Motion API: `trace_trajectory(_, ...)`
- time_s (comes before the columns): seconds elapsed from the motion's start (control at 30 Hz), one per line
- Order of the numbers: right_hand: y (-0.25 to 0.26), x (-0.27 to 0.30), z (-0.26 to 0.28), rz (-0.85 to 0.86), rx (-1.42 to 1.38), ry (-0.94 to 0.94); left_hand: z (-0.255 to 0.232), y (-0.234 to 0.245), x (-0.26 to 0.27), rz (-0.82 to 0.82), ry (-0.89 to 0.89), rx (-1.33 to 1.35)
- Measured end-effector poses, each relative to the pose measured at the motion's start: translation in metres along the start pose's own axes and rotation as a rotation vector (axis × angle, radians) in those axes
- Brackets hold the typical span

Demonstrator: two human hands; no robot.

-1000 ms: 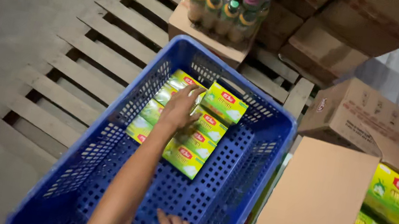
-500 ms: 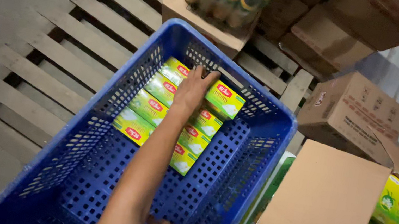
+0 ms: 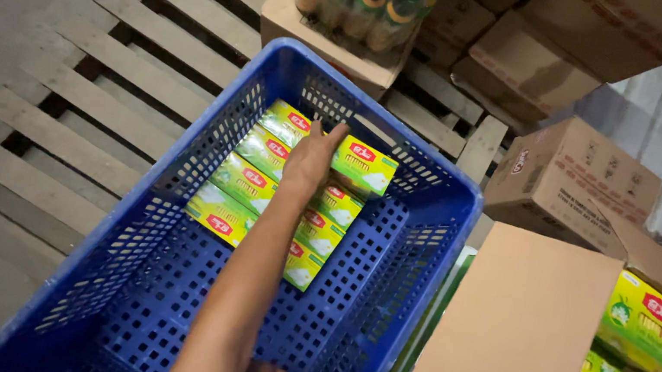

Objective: The person transfers small green and yellow boxes from a cardboard carton into a blue plastic basket. They arrange the boxes in rows within the basket and then close the flaps of the cardboard carton.

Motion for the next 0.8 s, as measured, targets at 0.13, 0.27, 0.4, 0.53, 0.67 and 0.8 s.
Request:
trace_trajectory(0.13,0.026,-0.040,0.042,0.680,-0.349,0.471,0.015,0.015,0.025,0.087,0.074,0.023)
trace_trajectory(0.27,0.067,-0.065,0.053,0.829,-0.459,0.430,0.035,0.050,0.059,-0.016,0.012,0.065)
trace_trajectory(0.4,0.110,-0.087,0.058,0.791,-0.476,0.377,0.062,0.080,0.097,-0.205,-0.215,0.239)
trace_trajectory(0.53,0.129,-0.104,0.053,0.530,-0.518,0.460,0.053,0.118,0.178,-0.305,-0.432,0.216)
trace_trajectory(0.67,0.180,-0.112,0.044,0.215,-0.690,0.473,0.053,0.137,0.252,-0.182,-0.216,0.283)
trace_trajectory(0.8,0.254,-0.096,0.054,0.293,-0.764,0.529,0.044,0.141,0.313,-0.095,-0.115,0.343)
Point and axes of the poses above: each hand's wrist, its own x-axis away from the middle knuckle, its own y-axis out of the back of the hand, z = x × y, the point moved 10 cm from there along -x, towards the middle knuckle, and after that the axes turned 14 degrees about y, right-handed, at the moved point
